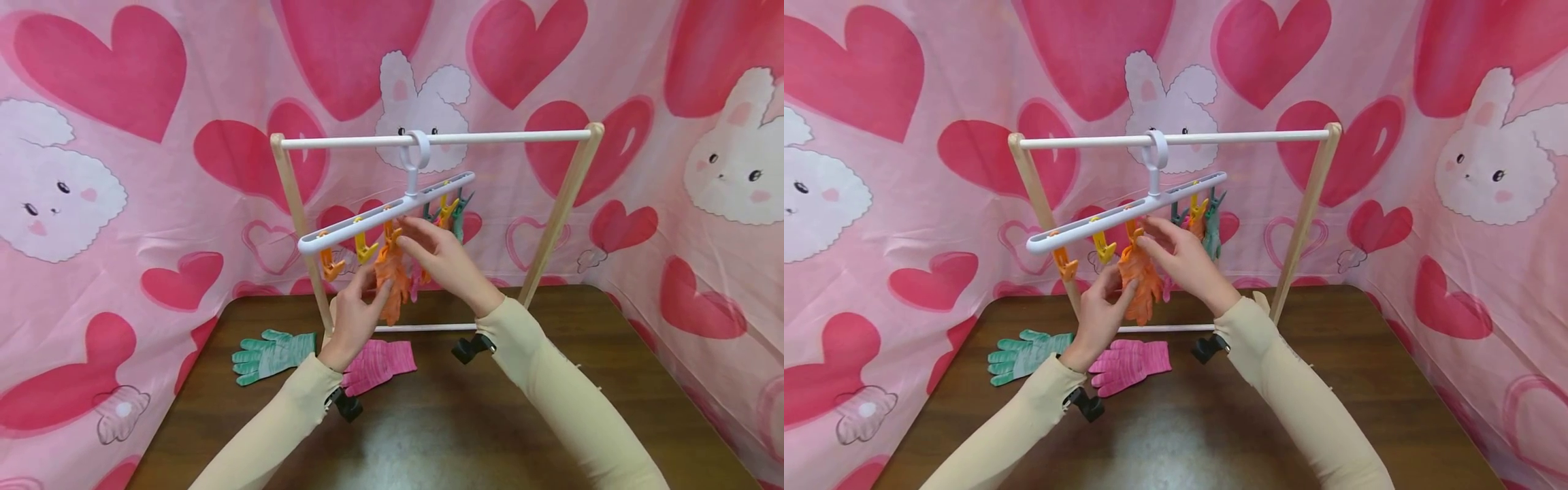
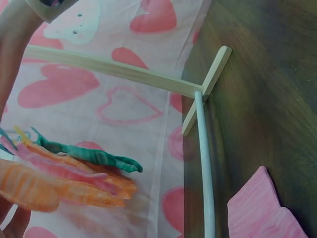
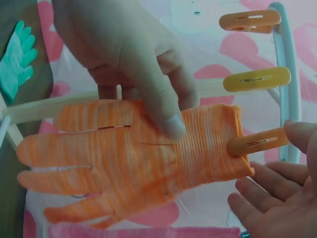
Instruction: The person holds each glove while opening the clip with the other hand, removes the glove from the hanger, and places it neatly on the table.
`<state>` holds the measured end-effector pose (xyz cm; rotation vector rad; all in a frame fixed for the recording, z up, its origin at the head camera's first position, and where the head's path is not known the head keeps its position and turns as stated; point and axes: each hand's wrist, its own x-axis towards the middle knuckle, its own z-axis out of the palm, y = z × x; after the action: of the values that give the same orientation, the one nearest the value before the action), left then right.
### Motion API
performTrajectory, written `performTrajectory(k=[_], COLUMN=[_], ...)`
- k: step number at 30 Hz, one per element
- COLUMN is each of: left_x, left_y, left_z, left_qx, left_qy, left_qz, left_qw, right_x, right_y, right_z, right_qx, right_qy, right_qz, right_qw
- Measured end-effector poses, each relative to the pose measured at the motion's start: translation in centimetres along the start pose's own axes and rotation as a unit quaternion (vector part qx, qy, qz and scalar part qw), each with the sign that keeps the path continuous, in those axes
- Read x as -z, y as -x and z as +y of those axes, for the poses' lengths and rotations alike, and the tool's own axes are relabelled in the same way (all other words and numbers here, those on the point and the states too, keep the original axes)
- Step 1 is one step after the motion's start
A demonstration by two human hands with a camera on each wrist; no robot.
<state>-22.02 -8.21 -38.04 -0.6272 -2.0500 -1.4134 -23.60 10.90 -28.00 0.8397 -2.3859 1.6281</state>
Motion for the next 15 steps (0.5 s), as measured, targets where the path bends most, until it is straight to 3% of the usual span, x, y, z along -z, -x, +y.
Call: performTrajectory(k=[9, 15], left_x=[0.12, 0.13], left_y=[0.23, 0.25], left_z=[0.13, 0.13], left_qx=[0.0, 0.004], left_qy=[-0.015, 0.008], left_qz=[0.001, -0.001], left_qw=[0.9999, 1.0], right_x=[-0.61, -0.83], right_y=[-0.55, -0.86], right_z=[0.06, -0.03], right_qx=[-0.016, -0.023], right_qy=[-0.034, -0.067], right_qz=[0.001, 0.023], right_qw=[0.999, 0.997])
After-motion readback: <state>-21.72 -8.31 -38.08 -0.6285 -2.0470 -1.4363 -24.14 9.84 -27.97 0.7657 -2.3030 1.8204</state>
